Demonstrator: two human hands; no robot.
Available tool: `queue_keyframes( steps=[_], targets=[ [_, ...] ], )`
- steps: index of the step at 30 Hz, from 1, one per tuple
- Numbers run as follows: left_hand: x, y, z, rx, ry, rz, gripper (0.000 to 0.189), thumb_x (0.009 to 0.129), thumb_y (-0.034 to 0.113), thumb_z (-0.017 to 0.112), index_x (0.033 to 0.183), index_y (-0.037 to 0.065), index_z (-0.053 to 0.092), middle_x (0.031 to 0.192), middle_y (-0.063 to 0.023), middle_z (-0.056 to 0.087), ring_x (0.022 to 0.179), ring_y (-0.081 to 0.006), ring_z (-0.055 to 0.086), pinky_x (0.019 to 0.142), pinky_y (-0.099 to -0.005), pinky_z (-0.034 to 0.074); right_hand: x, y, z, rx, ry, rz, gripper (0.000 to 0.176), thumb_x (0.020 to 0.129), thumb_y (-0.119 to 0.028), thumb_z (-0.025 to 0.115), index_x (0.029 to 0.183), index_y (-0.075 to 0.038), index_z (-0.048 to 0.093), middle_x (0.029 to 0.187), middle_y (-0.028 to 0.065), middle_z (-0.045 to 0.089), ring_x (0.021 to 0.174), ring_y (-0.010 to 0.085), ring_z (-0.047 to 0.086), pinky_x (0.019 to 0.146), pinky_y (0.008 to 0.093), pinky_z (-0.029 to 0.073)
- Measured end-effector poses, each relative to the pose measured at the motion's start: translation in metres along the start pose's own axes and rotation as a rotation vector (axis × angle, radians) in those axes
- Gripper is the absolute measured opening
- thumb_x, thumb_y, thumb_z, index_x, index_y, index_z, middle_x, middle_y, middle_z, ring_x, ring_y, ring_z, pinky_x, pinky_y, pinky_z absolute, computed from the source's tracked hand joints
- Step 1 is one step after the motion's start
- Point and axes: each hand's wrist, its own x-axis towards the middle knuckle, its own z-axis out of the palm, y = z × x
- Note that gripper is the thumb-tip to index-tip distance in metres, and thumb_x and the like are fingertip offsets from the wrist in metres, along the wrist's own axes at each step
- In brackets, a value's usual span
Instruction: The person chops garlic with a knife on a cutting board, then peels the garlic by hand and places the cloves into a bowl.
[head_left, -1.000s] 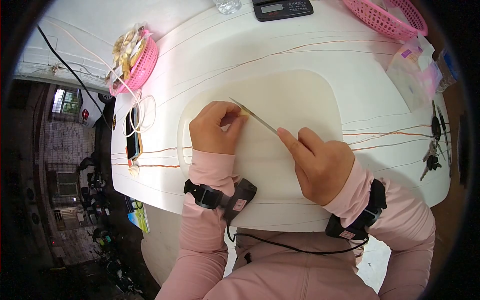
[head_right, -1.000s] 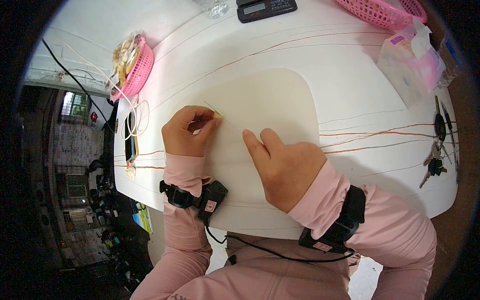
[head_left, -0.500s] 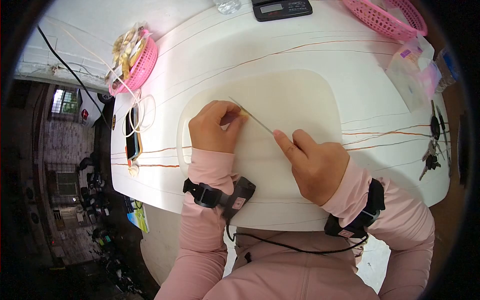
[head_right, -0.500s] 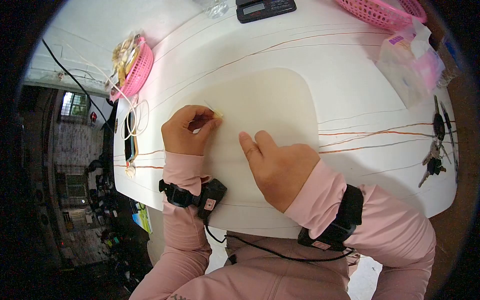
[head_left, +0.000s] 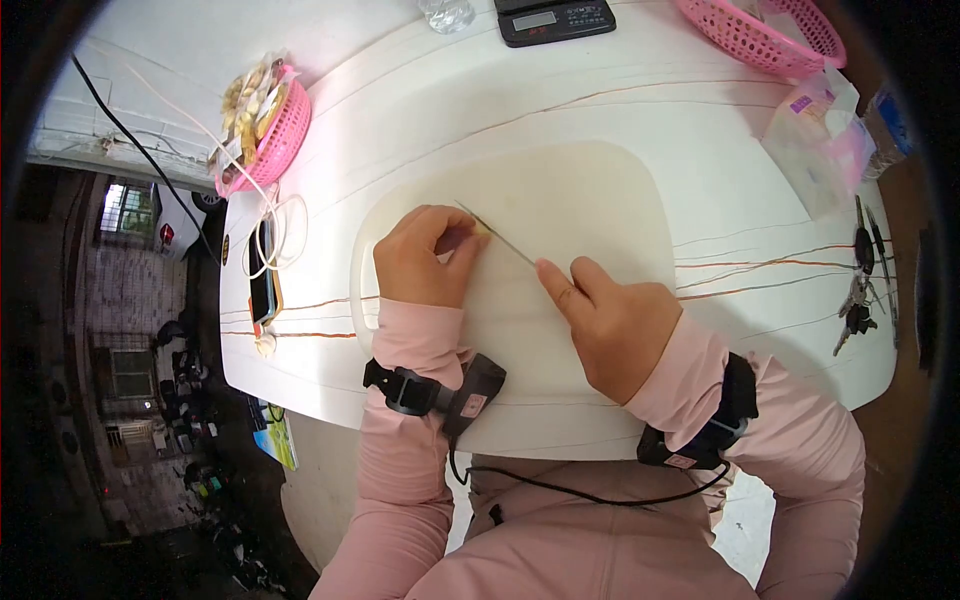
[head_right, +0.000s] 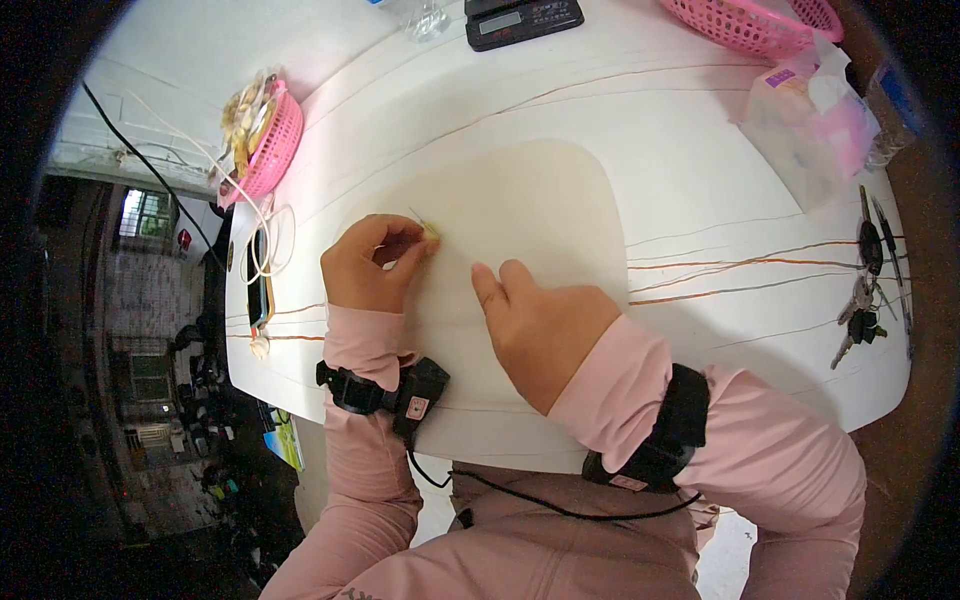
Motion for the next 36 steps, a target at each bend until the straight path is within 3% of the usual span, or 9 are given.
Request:
queue_keyframes(
  steps=[8,12,14,18,20,23,30,32,36],
  targets=[
    [-0.002,0.001,0.0,-0.048,-0.002,-0.045,0.016,0.075,-0.002,0.074,0.089,-0.004,0.066,0.084,-0.009,0.068,0.076,-0.0154,0.067,0.072,-0.0256,0.055,-0.006,-0.005,0.007,-0.078,0.057,0.056,0.052,0.076,-0.001,0.056,0.128,0.002,0.053,0.089,0.0104,0.05,0.052,0.0239,0.052,0.047,0.035,0.043],
    [-0.001,-0.003,0.0,-0.048,-0.027,-0.049,0.017,0.076,-0.003,0.073,0.091,-0.004,0.065,0.087,-0.0088,0.067,0.077,-0.0153,0.066,0.073,-0.025,0.055,-0.006,0.0,0.003,-0.001,0.082,0.066,0.05,0.078,-0.006,0.056,0.127,0.005,0.052,0.088,0.0112,0.053,0.052,0.0242,0.058,0.047,0.0345,0.048],
    [-0.001,-0.003,0.001,-0.104,-0.017,-0.067,0.018,0.076,-0.005,0.072,0.093,-0.004,0.066,0.091,-0.009,0.066,0.081,-0.0155,0.066,0.075,-0.0249,0.055,-0.006,0.0,0.004,0.097,0.141,0.114,0.049,0.078,0.002,0.057,0.127,0.0,0.054,0.084,0.0103,0.049,0.055,0.0264,0.053,0.047,0.0364,0.043],
    [-0.001,-0.005,0.001,-0.076,-0.037,-0.011,0.02,0.076,-0.007,0.071,0.096,-0.004,0.066,0.093,-0.0092,0.065,0.083,-0.0158,0.066,0.076,-0.0248,0.055,-0.005,0.0,0.003,0.102,0.139,0.13,0.048,0.079,0.002,0.058,0.127,0.0,0.054,0.082,0.0103,0.048,0.055,0.0266,0.053,0.048,0.0367,0.043],
    [0.0,-0.007,0.002,-0.085,-0.012,0.078,0.02,0.075,-0.005,0.069,0.094,-0.002,0.066,0.088,-0.0104,0.066,0.074,-0.0206,0.068,0.068,-0.0268,0.055,-0.006,0.0,0.003,0.09,0.128,0.127,0.048,0.079,0.002,0.058,0.127,-0.001,0.055,0.082,0.0101,0.048,0.055,0.0263,0.053,0.047,0.0364,0.042],
    [0.0,-0.006,-0.001,-0.094,-0.055,0.033,0.022,0.076,-0.007,0.071,0.097,-0.003,0.066,0.094,-0.0092,0.065,0.084,-0.0166,0.066,0.076,-0.0247,0.056,-0.005,0.002,0.002,0.062,0.108,0.074,0.05,0.078,-0.005,0.056,0.127,0.003,0.053,0.088,0.0107,0.053,0.053,0.025,0.059,0.048,0.0354,0.048],
    [0.0,-0.007,0.0,-0.079,-0.056,0.036,0.02,0.076,-0.007,0.071,0.095,-0.004,0.065,0.094,-0.009,0.064,0.085,-0.0164,0.067,0.076,-0.0247,0.056,-0.005,0.0,0.0,-0.01,0.048,0.05,0.048,0.078,-0.005,0.056,0.125,0.003,0.054,0.087,0.0105,0.053,0.054,0.0243,0.059,0.048,0.035,0.048],
    [0.0,-0.008,0.002,-0.098,0.0,0.077,0.015,0.075,-0.006,0.069,0.089,-0.002,0.065,0.088,-0.01,0.066,0.073,-0.0201,0.068,0.067,-0.0265,0.055,-0.005,-0.002,-0.001,-0.046,0.049,0.062,0.045,0.079,-0.006,0.056,0.123,0.003,0.056,0.085,0.0102,0.053,0.053,0.0229,0.058,0.046,0.034,0.047],
    [0.0,-0.006,0.002,-0.118,0.016,0.071,0.013,0.075,-0.006,0.069,0.087,-0.002,0.065,0.088,-0.0098,0.066,0.073,-0.0195,0.068,0.067,-0.0264,0.055,-0.01,-0.009,0.0,-0.131,0.052,0.066,0.047,0.079,-0.003,0.057,0.126,0.001,0.056,0.083,0.0087,0.049,0.049,0.0224,0.05,0.046,0.0347,0.042]
  ],
)
